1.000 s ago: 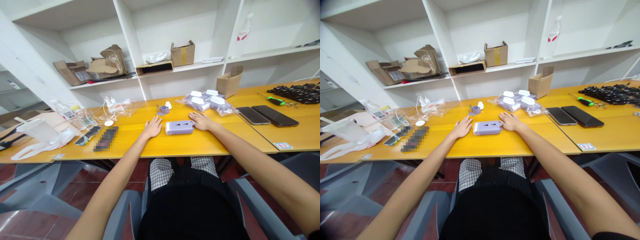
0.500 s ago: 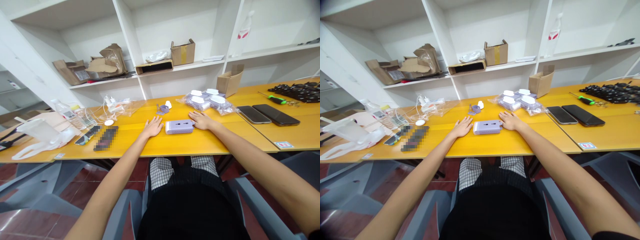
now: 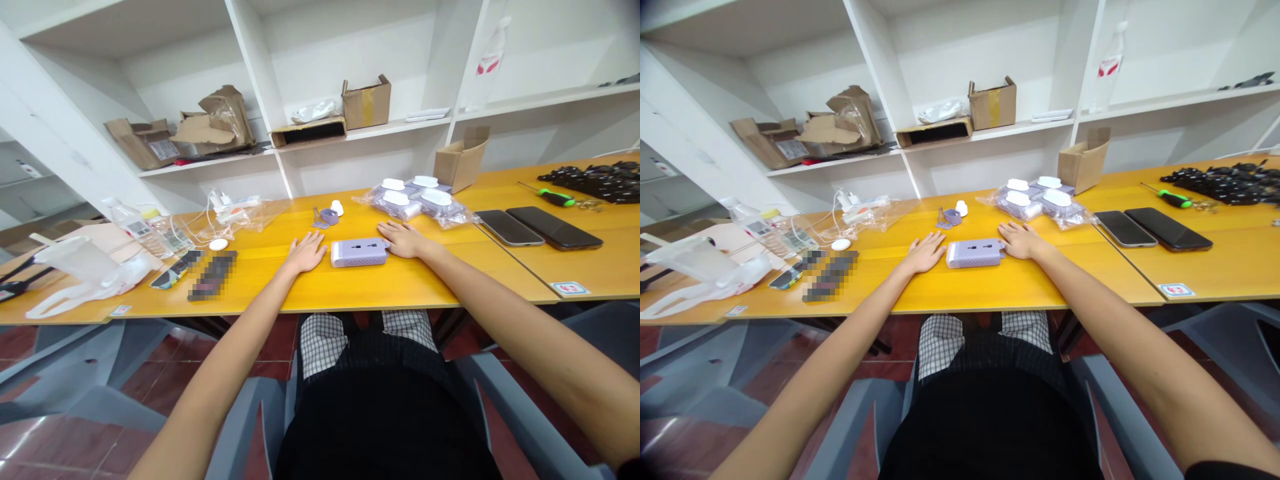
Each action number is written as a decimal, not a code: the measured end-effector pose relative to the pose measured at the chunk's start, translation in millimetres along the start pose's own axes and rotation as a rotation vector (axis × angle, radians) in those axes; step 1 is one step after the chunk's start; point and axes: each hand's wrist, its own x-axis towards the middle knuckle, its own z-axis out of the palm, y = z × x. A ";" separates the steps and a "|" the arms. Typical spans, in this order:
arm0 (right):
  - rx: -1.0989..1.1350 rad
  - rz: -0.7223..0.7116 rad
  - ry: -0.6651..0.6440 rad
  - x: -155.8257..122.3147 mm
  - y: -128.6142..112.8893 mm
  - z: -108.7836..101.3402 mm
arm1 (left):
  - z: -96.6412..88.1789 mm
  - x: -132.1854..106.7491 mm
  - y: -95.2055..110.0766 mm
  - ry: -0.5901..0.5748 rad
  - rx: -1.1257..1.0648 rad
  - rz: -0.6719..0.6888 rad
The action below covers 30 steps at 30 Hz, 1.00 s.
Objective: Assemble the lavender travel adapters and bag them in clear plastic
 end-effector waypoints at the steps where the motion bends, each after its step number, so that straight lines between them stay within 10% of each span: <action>1: 0.001 0.001 0.000 0.2 0.2 0.2 | 0.0 -0.5 -0.1 0.020 -0.004 0.001; 18: 0.020 -0.009 0.002 0.8 -1.5 -4.1 | -3.3 62.7 -24.6 0.487 0.020 -0.006; 30: 0.030 -0.022 0.023 1.7 -1.9 -3.6 | -4.1 80.1 -41.9 0.416 -0.103 -0.042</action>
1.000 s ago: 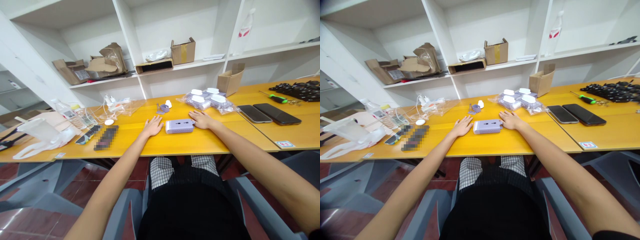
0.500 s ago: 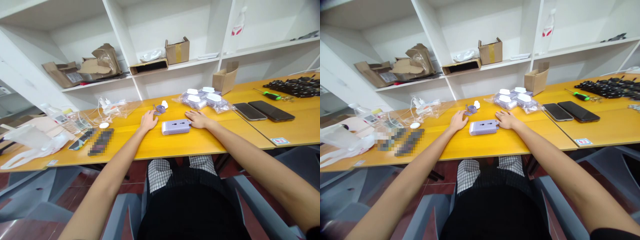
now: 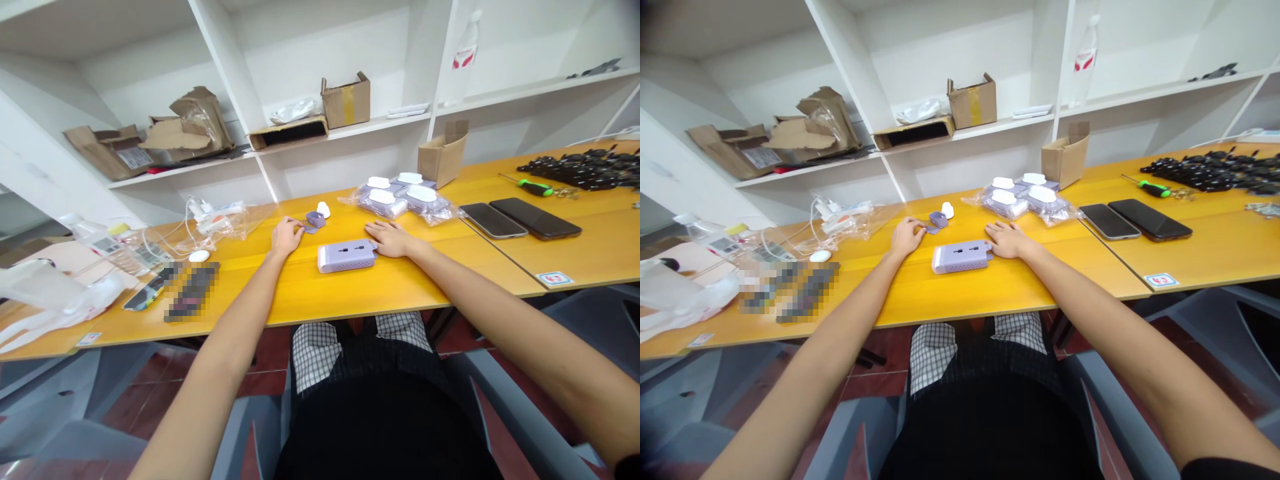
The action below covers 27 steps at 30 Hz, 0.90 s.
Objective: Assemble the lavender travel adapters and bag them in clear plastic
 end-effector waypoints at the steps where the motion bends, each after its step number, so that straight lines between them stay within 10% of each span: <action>1: 0.004 0.002 -0.003 -0.2 -0.2 -0.2 | -0.5 -0.9 1.3 0.002 -0.002 -0.009; 27: 0.001 0.011 -0.019 -2.0 -2.1 -3.1 | 7.5 18.3 -8.3 0.150 -0.481 -0.373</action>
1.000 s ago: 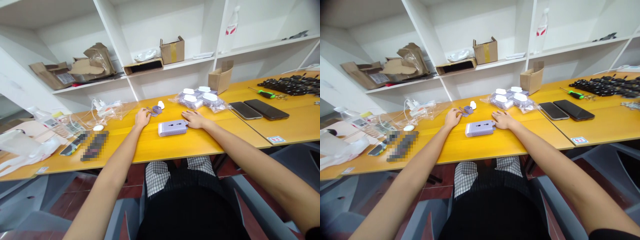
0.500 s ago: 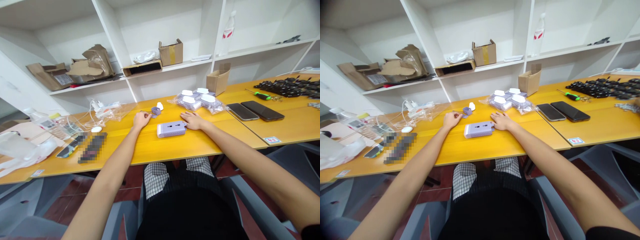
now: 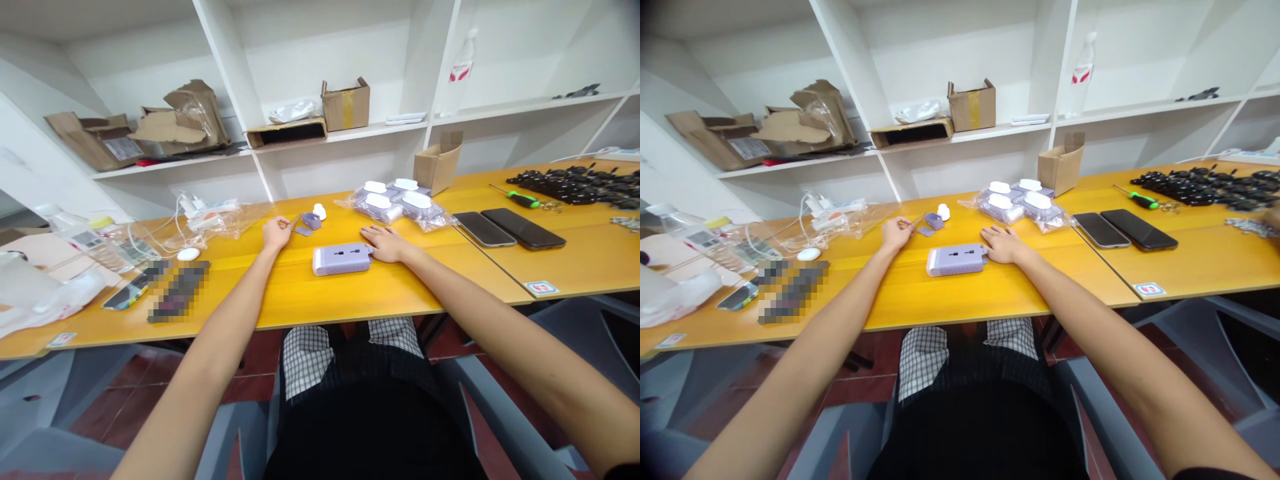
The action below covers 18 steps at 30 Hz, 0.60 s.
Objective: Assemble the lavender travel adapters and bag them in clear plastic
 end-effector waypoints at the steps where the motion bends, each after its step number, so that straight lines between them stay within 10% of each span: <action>1: -0.004 -0.001 -0.002 0.0 0.0 0.1 | -1.5 1.1 -1.4 0.004 -0.059 -0.014; 18: 0.026 -0.034 0.062 1.7 2.4 -0.3 | 5.2 -33.8 24.5 -0.398 -0.256 0.212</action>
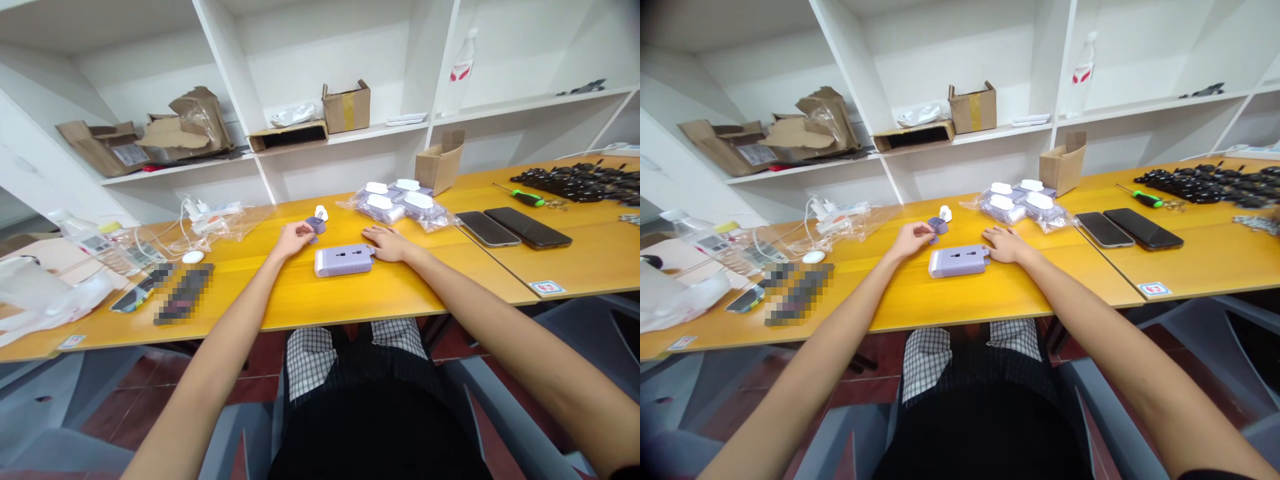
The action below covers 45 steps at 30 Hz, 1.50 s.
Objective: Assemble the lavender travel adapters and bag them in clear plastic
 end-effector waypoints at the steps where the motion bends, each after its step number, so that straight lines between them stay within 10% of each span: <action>1: 0.013 -0.002 0.008 0.3 0.3 -0.5 | -0.1 -4.8 4.6 -0.048 -0.004 0.004; 6: 0.157 -0.009 0.104 2.9 0.9 -5.2 | 4.4 -27.4 29.0 -0.290 -0.037 0.025; 13: 0.506 0.079 0.377 8.7 -6.6 -8.6 | 22.6 -21.0 40.4 -0.251 -0.024 -0.007; 29: 0.721 -0.082 0.012 9.7 -20.0 -11.5 | 40.0 -26.8 34.5 -0.177 -0.376 -0.024; 38: 0.568 0.006 0.164 18.2 -22.8 -7.0 | 36.0 -27.5 38.1 -0.051 -0.484 -0.018; 45: 0.966 -0.024 0.157 12.7 -39.9 -15.2 | 43.4 -31.2 46.7 -0.174 -0.512 0.071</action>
